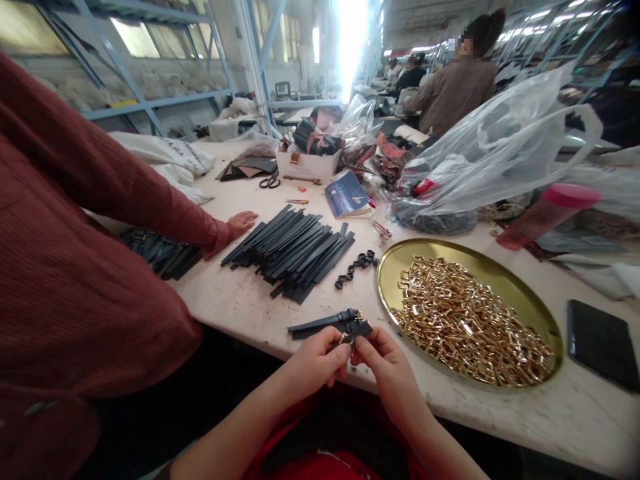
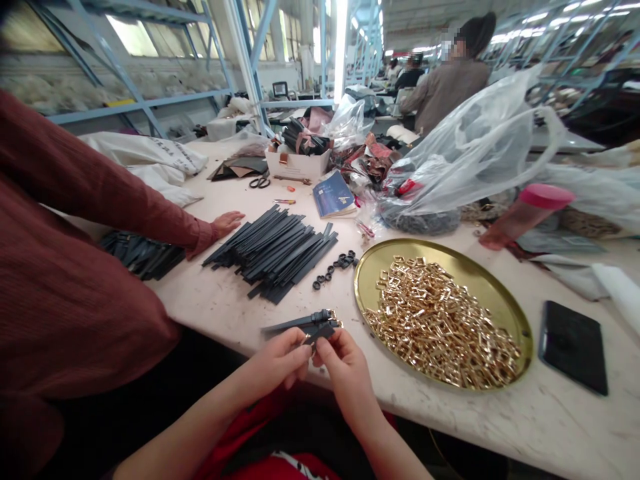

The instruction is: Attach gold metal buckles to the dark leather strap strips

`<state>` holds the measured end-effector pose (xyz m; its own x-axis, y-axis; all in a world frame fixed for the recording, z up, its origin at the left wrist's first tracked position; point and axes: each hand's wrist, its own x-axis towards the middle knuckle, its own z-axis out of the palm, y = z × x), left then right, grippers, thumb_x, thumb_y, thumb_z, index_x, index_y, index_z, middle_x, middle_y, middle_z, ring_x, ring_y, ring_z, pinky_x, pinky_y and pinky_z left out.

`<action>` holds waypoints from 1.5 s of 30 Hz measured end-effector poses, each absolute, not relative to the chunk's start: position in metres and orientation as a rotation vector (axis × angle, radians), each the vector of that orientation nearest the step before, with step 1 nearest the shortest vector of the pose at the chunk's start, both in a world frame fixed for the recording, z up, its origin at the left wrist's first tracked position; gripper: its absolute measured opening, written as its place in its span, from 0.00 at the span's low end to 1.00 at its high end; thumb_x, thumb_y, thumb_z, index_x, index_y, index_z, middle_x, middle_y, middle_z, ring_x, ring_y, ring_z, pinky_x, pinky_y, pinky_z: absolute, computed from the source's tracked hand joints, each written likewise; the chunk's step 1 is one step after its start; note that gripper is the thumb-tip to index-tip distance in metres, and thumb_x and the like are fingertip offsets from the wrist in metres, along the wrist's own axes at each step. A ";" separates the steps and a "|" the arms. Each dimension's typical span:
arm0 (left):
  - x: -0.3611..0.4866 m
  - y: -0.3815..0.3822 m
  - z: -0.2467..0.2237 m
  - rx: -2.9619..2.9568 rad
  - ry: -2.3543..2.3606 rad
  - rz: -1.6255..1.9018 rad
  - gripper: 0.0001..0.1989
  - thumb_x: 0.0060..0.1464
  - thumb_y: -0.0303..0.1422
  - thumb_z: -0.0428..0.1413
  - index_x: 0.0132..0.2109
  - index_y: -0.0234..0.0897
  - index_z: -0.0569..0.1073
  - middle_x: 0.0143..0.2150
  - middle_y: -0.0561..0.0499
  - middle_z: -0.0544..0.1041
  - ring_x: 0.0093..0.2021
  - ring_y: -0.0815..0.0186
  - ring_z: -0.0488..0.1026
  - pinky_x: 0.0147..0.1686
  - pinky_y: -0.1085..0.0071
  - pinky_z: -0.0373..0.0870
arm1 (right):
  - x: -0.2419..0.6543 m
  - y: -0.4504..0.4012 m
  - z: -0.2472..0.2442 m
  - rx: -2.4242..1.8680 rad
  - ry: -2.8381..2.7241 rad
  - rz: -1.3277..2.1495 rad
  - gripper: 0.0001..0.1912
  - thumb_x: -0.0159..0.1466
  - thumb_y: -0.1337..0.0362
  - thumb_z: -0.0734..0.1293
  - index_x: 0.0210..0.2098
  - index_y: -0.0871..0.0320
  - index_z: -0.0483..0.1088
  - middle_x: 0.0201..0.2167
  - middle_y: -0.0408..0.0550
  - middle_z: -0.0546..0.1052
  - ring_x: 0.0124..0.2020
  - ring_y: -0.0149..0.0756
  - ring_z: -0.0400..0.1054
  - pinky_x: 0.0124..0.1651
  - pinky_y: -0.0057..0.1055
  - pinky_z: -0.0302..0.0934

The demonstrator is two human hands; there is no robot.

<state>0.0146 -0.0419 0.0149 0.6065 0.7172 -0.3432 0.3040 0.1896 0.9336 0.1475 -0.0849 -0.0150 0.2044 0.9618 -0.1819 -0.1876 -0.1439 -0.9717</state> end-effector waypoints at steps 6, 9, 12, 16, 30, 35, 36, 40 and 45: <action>0.015 -0.048 0.016 1.310 0.948 0.418 0.09 0.53 0.36 0.47 0.31 0.34 0.62 0.23 0.56 0.68 0.15 0.77 0.56 0.18 0.78 0.53 | 0.149 -0.092 -0.017 -1.328 -0.981 1.102 0.12 0.58 0.55 0.62 0.29 0.58 0.64 0.22 0.41 0.68 0.23 0.30 0.62 0.28 0.27 0.57; 0.014 -0.050 0.013 1.270 0.926 0.414 0.09 0.51 0.37 0.49 0.31 0.34 0.62 0.22 0.57 0.68 0.15 0.77 0.56 0.18 0.78 0.52 | 0.151 -0.098 -0.020 -1.381 -1.199 0.894 0.08 0.60 0.59 0.61 0.32 0.57 0.66 0.25 0.43 0.70 0.27 0.32 0.63 0.31 0.28 0.57; 0.013 -0.052 0.012 1.239 0.922 0.416 0.09 0.50 0.37 0.50 0.30 0.35 0.61 0.22 0.56 0.69 0.15 0.78 0.56 0.18 0.78 0.51 | 0.152 -0.101 -0.020 -1.372 -1.301 0.800 0.07 0.60 0.61 0.61 0.33 0.57 0.67 0.28 0.44 0.71 0.30 0.33 0.64 0.34 0.29 0.57; 0.015 -0.056 0.014 1.283 0.974 0.467 0.09 0.50 0.36 0.49 0.29 0.35 0.62 0.21 0.56 0.68 0.15 0.77 0.56 0.16 0.79 0.51 | 0.152 -0.097 -0.014 -1.320 -1.124 1.109 0.10 0.58 0.57 0.62 0.31 0.58 0.66 0.24 0.42 0.69 0.26 0.31 0.62 0.30 0.28 0.58; 0.012 -0.047 0.008 1.382 1.068 0.404 0.08 0.49 0.36 0.49 0.27 0.36 0.62 0.20 0.57 0.67 0.18 0.74 0.58 0.18 0.77 0.53 | 0.139 -0.097 -0.022 -1.166 -0.947 1.273 0.09 0.55 0.60 0.65 0.34 0.58 0.65 0.29 0.44 0.71 0.33 0.34 0.65 0.37 0.31 0.61; 0.011 -0.047 0.009 1.664 1.150 0.394 0.09 0.50 0.36 0.49 0.26 0.35 0.65 0.23 0.56 0.69 0.26 0.70 0.64 0.26 0.75 0.56 | 0.151 -0.091 -0.030 -1.355 -1.136 1.134 0.10 0.57 0.58 0.64 0.33 0.58 0.66 0.27 0.44 0.70 0.29 0.33 0.64 0.34 0.29 0.58; 0.010 -0.047 0.010 1.690 1.140 0.378 0.10 0.51 0.37 0.49 0.27 0.36 0.66 0.24 0.56 0.69 0.27 0.69 0.64 0.27 0.75 0.57 | 0.153 -0.089 -0.029 -1.357 -1.118 1.169 0.10 0.57 0.57 0.64 0.31 0.58 0.65 0.25 0.43 0.69 0.28 0.32 0.63 0.32 0.29 0.57; 0.008 -0.046 0.017 1.669 1.082 0.333 0.10 0.53 0.37 0.48 0.29 0.36 0.66 0.25 0.56 0.70 0.27 0.70 0.64 0.27 0.75 0.57 | 0.159 -0.080 -0.024 -1.284 -1.051 1.343 0.13 0.55 0.55 0.65 0.26 0.58 0.62 0.21 0.40 0.66 0.25 0.30 0.60 0.30 0.27 0.55; 0.005 -0.037 0.016 1.523 1.033 0.301 0.10 0.51 0.38 0.50 0.28 0.36 0.63 0.21 0.58 0.68 0.22 0.73 0.61 0.24 0.76 0.57 | 0.155 -0.076 -0.021 -1.295 -1.034 1.360 0.13 0.56 0.54 0.64 0.27 0.58 0.61 0.21 0.39 0.65 0.24 0.29 0.59 0.29 0.27 0.54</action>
